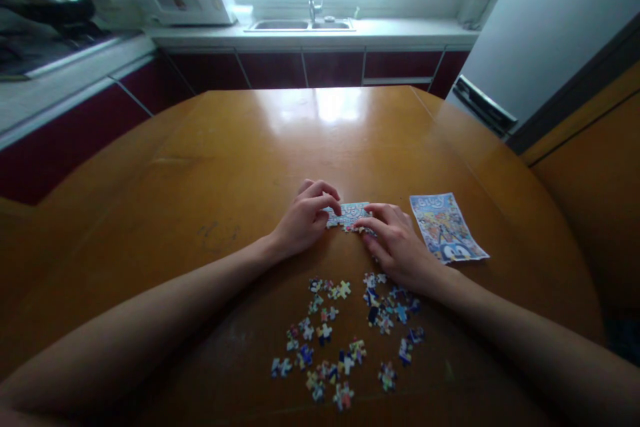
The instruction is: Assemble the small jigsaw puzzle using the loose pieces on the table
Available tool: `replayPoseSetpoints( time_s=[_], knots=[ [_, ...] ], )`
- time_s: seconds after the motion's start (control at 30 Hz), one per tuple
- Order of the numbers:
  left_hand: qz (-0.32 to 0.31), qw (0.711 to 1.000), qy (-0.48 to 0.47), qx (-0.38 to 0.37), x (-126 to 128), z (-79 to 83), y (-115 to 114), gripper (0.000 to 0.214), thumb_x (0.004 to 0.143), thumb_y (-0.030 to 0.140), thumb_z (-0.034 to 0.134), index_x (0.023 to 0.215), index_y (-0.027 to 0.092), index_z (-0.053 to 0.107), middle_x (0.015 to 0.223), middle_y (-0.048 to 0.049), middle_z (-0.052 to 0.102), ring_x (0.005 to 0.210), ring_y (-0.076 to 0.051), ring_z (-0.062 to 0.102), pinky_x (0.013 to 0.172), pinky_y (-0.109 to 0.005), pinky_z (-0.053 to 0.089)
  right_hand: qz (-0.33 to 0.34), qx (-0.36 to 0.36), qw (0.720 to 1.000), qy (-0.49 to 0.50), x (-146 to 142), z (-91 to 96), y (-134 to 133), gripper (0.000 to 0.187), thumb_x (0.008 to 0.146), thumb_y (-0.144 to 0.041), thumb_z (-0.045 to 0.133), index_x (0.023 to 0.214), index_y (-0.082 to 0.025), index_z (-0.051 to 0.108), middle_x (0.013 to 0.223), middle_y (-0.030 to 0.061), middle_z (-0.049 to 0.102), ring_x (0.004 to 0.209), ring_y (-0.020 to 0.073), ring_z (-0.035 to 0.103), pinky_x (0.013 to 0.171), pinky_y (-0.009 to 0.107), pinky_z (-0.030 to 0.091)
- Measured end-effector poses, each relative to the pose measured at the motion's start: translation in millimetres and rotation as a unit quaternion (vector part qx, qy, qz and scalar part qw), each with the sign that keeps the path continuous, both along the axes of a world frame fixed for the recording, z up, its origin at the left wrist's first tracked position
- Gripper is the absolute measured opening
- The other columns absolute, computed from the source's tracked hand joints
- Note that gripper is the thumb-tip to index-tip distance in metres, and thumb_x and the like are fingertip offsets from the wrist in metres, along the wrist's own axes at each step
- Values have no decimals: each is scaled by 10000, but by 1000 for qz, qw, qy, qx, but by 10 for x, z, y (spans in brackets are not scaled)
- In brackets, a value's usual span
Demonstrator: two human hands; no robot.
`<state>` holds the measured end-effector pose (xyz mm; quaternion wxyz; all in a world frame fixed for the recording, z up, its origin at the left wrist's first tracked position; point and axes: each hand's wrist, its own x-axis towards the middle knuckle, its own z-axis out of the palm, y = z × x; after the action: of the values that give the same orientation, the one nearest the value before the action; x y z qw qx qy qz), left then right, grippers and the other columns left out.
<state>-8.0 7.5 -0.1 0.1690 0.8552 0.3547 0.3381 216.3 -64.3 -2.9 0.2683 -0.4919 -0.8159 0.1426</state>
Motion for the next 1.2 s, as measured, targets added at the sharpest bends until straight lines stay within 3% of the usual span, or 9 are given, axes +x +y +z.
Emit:
replayPoseSetpoints(
  time_s=[0.2, 0.5, 0.97, 1.07, 1.2],
  knots=[
    [-12, 1000, 14, -1, -10, -15, 3, 334, 779, -16, 499, 750, 224, 729, 991, -28, 634, 947, -196, 485, 881, -378, 444, 12, 1, 1000, -14, 9, -11, -2, 261, 956, -258, 536, 1157, -321, 690, 1322, 96, 551, 1265, 316, 459, 1035, 543, 395],
    [-80, 996, 41, 14, -23, -19, -1, 373, 783, -16, 551, 806, 283, 774, 1065, -29, 627, 1002, -208, 480, 895, -387, 454, 11, -2, 1000, -27, 23, 21, -10, 264, 962, -291, 535, 1169, -316, 696, 1338, 101, 537, 1275, 311, 448, 1050, 531, 399],
    [-84, 995, 51, 3, -6, -11, -2, 431, 752, -56, 520, 825, 288, 769, 1084, -18, 623, 1013, -210, 477, 930, -399, 440, 14, -2, 1000, -12, 17, -3, -5, 259, 933, -281, 572, 1171, -286, 673, 1344, 106, 525, 1283, 315, 441, 1061, 536, 387],
    [-56, 998, 20, -9, -8, 4, -2, 432, 726, -58, 497, 841, 267, 758, 1049, -19, 627, 992, -203, 490, 916, -389, 444, 0, -8, 1000, 26, 17, -15, 7, 266, 934, -243, 552, 1180, -272, 649, 1322, 105, 539, 1262, 306, 460, 1052, 532, 399],
    [28, 999, -26, 3, -19, -2, 28, 377, 709, -43, 476, 801, 221, 728, 968, -27, 629, 972, -200, 520, 922, -404, 425, -39, -11, 993, 112, 23, -21, 40, 231, 928, -166, 502, 1093, -244, 644, 1204, 100, 578, 1175, 275, 518, 1013, 498, 437]
  ],
)
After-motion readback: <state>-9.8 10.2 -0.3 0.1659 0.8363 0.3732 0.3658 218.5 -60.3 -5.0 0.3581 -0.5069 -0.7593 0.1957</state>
